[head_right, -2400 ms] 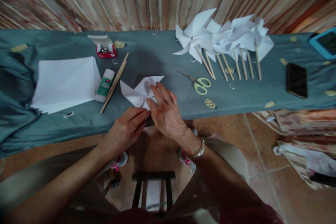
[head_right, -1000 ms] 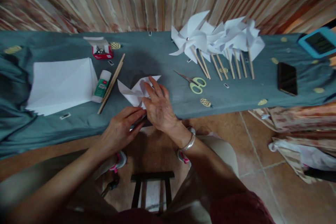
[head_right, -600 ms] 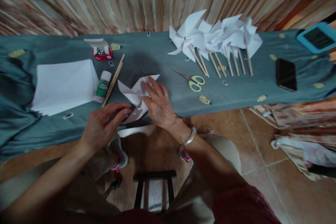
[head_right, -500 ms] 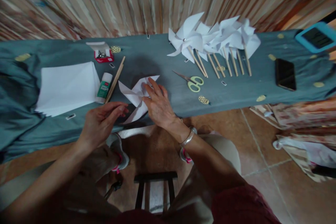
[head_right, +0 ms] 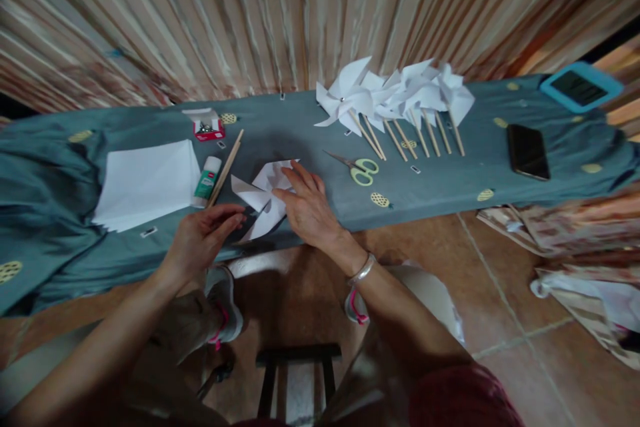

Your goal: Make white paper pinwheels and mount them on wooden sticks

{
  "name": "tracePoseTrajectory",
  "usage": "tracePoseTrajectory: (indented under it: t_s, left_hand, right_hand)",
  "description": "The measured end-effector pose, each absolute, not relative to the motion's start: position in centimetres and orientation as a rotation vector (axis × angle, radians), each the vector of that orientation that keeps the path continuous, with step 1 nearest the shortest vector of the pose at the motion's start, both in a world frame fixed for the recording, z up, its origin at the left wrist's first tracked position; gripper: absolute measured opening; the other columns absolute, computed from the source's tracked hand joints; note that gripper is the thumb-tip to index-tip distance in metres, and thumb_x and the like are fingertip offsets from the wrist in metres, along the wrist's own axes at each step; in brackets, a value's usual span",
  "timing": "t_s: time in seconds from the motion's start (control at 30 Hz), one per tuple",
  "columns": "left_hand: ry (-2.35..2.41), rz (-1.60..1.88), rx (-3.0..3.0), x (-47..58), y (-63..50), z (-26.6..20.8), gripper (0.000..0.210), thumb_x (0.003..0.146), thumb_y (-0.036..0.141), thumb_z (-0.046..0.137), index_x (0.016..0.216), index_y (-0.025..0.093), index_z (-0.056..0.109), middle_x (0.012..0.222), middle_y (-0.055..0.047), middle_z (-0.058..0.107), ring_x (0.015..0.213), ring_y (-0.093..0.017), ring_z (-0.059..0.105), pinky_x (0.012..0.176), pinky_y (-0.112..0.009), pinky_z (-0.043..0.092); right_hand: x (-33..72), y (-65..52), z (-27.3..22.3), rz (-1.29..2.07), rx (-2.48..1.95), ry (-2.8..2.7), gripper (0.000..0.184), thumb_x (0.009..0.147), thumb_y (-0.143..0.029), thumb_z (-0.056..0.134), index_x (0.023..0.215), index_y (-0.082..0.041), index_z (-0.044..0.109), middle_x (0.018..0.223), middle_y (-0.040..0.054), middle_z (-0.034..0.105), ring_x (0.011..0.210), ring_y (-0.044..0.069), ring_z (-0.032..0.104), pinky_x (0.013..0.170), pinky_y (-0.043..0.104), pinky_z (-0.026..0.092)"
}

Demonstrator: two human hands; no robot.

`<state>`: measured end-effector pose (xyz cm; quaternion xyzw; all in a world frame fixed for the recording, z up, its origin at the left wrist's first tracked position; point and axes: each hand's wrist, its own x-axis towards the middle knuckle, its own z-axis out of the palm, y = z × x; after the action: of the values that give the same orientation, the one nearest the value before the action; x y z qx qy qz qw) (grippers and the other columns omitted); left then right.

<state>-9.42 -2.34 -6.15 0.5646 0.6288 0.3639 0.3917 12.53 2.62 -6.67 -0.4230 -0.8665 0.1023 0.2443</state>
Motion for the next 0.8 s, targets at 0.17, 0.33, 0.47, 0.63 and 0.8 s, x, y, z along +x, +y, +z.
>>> tracePoseTrajectory:
  t_s: [0.17,0.33,0.47,0.63,0.8]
  left_hand:
    - [1.592,0.939,1.419,-9.4,-2.1,-6.0,0.029,0.077,0.042,0.067,0.096,0.021,0.071,0.096,-0.006,0.075,0.088,-0.023,0.070,0.081,-0.035,0.055]
    - [1.417,1.100,1.031,-8.8,-2.4,-5.6,0.049,0.068,0.038,0.076,0.110,0.019,0.059,0.095,-0.006,0.074,0.096,-0.023,0.070,0.094,-0.042,0.052]
    - [1.315,1.188,0.695,-8.0,-2.9,-4.7,0.061,0.070,0.023,0.076,0.124,0.023,0.046,0.103,-0.006,0.073,0.104,-0.021,0.068,0.102,-0.044,0.047]
    - [1.267,1.186,0.515,-7.1,-2.8,-3.6,0.049,0.076,0.007,0.066,0.118,0.023,0.047,0.110,-0.007,0.069,0.106,-0.018,0.067,0.107,-0.043,0.042]
    - [1.281,1.252,0.366,-6.3,-2.2,-3.4,0.054,0.070,-0.002,0.068,0.116,0.019,0.048,0.104,-0.008,0.068,0.093,-0.018,0.071,0.106,-0.041,0.042]
  right_hand:
    - [13.3,3.3,-6.1,0.344,-1.190,-2.243,0.045,0.087,-0.010,0.037,0.125,-0.019,0.061,0.140,0.0117,0.053,0.136,0.024,0.041,0.107,0.048,0.040]
    - [14.4,4.0,-5.9,0.434,-1.293,-2.157,0.047,0.089,-0.015,0.037,0.133,-0.014,0.052,0.137,0.0151,0.056,0.126,0.024,0.054,0.106,0.045,0.044]
    - [14.2,3.8,-6.0,0.499,-1.309,-2.158,0.049,0.089,-0.015,0.038,0.136,-0.009,0.048,0.135,0.0169,0.058,0.122,0.025,0.057,0.106,0.044,0.044]
    - [13.6,3.9,-5.6,0.664,-1.346,-2.091,0.048,0.087,-0.014,0.040,0.134,-0.010,0.051,0.132,0.0156,0.061,0.118,0.024,0.060,0.103,0.043,0.046]
    - [13.6,4.5,-5.4,0.979,-1.352,-1.947,0.044,0.086,-0.014,0.047,0.130,-0.013,0.056,0.125,0.0115,0.066,0.108,0.021,0.065,0.097,0.038,0.049]
